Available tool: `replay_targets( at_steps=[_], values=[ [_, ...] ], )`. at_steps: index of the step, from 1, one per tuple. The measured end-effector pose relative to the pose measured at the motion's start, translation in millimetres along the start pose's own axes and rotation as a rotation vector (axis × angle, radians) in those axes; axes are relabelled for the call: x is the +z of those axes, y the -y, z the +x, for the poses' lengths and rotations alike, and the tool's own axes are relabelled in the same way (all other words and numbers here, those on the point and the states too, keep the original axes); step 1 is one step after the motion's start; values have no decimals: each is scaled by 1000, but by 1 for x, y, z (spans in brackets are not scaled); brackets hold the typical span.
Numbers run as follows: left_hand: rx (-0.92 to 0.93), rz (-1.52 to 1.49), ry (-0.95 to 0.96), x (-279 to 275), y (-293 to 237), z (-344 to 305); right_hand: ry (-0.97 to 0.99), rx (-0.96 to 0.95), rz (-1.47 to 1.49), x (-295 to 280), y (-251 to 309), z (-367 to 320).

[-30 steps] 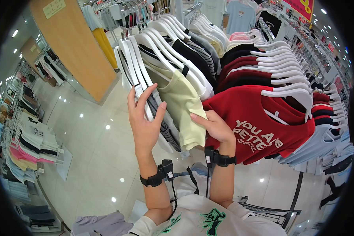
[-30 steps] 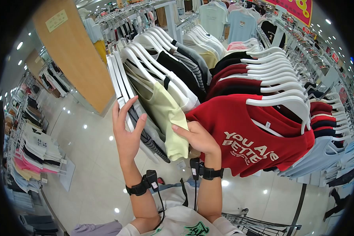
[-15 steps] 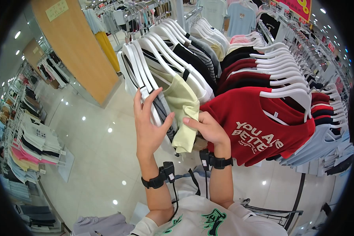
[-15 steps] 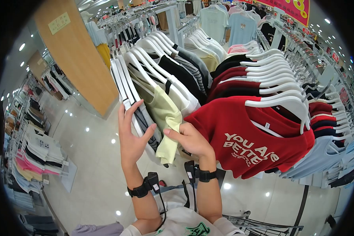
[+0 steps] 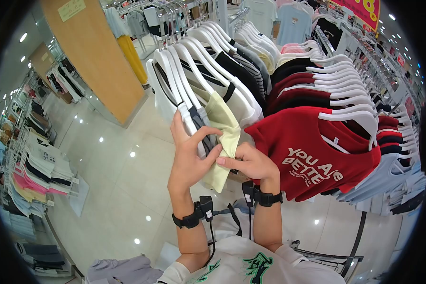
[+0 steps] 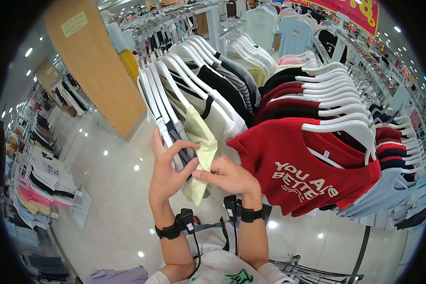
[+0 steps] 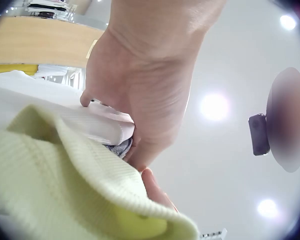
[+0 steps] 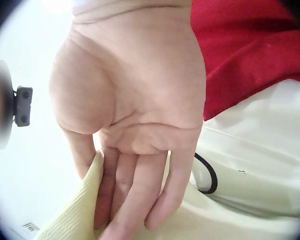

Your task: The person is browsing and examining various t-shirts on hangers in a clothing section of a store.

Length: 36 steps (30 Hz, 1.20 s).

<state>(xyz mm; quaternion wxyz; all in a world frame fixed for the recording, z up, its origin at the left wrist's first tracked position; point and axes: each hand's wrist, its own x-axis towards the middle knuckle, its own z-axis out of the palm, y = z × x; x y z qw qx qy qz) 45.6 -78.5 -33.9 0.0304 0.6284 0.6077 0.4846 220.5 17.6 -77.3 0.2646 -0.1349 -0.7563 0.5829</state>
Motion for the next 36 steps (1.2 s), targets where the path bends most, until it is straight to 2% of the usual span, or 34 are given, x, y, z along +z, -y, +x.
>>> replay_targets(
  at_steps=[2,8,10,13,25,36],
  values=[
    [18,8,22,0,0,0,34,32,14,0,0,-1],
    [28,4,-21,-1,-2,1,-70,148,-11,-6,10,-2],
    [29,1,-11,-1,0,-1,-233,-28,-95,-5,11,2],
    [38,-11,3,-1,3,-2,-248,-39,-55,-7,6,2],
    [37,-40,30,0,4,-1,-184,-84,40,-10,2,-1],
    [40,-21,46,-2,3,-1,-139,-43,102,-14,-4,-5]
  ],
)
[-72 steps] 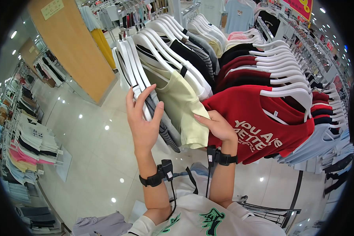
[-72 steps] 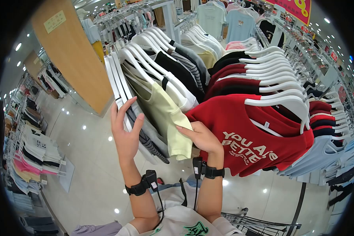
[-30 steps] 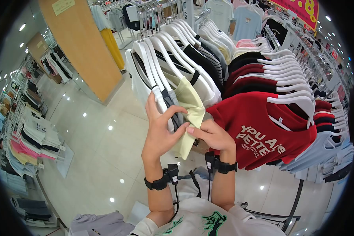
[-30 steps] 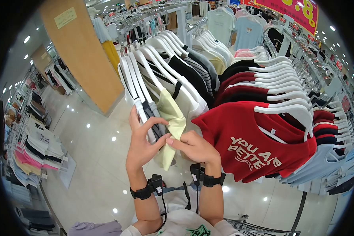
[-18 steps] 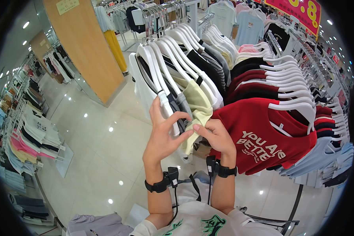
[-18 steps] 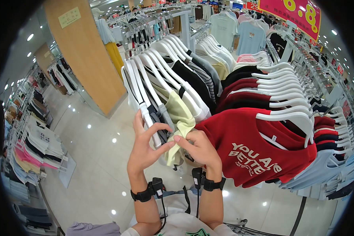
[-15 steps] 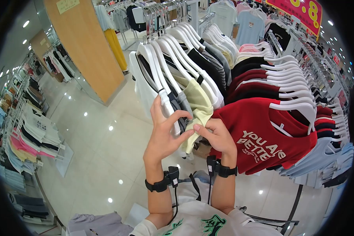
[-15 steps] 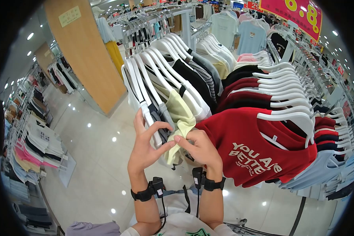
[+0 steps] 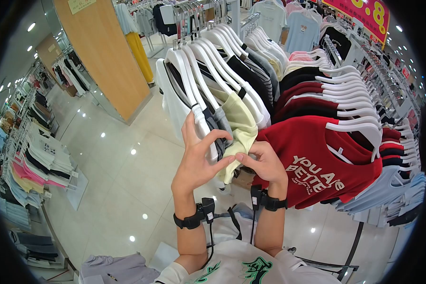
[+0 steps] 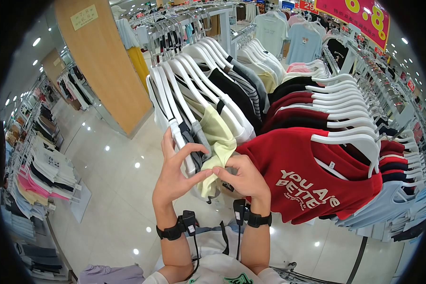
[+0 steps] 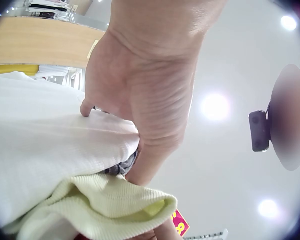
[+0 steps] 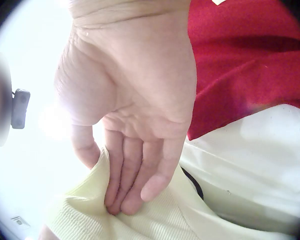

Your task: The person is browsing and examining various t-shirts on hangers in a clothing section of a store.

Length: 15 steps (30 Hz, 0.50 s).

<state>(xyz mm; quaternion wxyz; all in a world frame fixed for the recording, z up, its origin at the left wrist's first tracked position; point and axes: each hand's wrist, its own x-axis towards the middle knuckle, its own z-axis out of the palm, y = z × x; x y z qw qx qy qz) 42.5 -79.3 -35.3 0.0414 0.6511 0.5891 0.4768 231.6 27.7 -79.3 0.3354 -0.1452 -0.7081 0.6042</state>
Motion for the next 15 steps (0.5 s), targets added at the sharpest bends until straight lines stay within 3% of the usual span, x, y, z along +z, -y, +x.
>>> replay_targets(
  at_steps=[15],
  values=[
    [0,8,-4,1,0,0,-9,-19,-11,2,5,1]
  ],
)
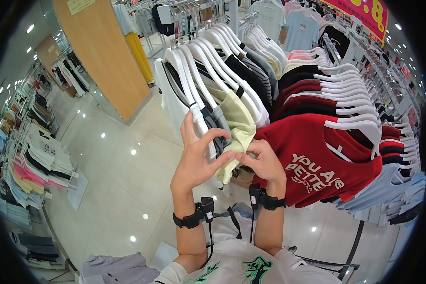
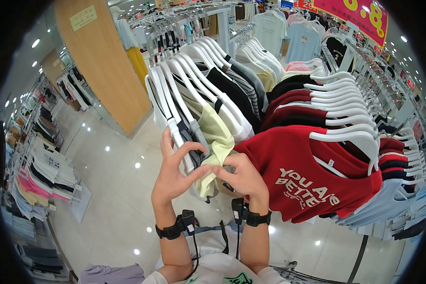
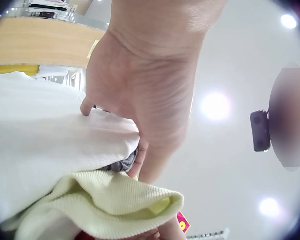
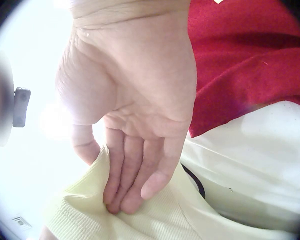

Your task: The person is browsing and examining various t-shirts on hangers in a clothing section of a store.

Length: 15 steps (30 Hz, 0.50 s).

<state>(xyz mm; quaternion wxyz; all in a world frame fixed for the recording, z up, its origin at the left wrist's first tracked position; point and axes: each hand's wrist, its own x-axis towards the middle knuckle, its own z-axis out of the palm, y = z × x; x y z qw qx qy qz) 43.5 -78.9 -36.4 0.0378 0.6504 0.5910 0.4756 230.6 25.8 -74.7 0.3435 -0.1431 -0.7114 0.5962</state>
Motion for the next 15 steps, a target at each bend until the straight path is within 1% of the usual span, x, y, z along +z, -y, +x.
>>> replay_targets(
  at_steps=[10,15],
  values=[
    [-6,-25,-19,1,1,1,15,-51,-77,1,2,1],
    [1,-34,-24,1,1,1,19,-56,-69,2,1,1]
  ],
)
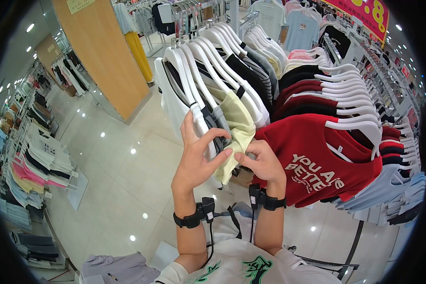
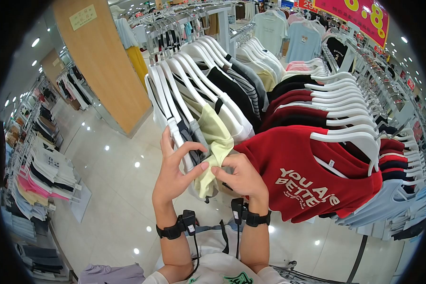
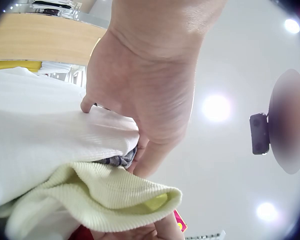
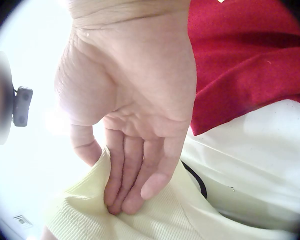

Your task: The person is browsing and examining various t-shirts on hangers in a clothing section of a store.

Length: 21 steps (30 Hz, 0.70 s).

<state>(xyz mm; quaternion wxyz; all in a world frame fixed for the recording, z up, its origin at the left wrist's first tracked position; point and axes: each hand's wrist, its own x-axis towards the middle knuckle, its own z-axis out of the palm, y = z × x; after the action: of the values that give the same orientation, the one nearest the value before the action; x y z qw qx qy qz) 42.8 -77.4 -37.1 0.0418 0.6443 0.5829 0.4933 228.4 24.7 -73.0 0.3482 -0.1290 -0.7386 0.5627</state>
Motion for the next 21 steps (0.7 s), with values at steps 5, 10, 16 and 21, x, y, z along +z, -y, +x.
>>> replay_targets(
  at_steps=[5,10,16,21],
  values=[
    [-3,-1,-4,0,0,-1,5,-4,-10,0,-2,0],
    [-18,6,-3,0,1,-1,9,1,-8,-1,-2,0],
    [-7,1,-7,1,2,-1,12,-20,1,-1,1,1],
    [-20,-13,-2,1,3,-2,3,-53,-17,-1,1,1]
  ],
)
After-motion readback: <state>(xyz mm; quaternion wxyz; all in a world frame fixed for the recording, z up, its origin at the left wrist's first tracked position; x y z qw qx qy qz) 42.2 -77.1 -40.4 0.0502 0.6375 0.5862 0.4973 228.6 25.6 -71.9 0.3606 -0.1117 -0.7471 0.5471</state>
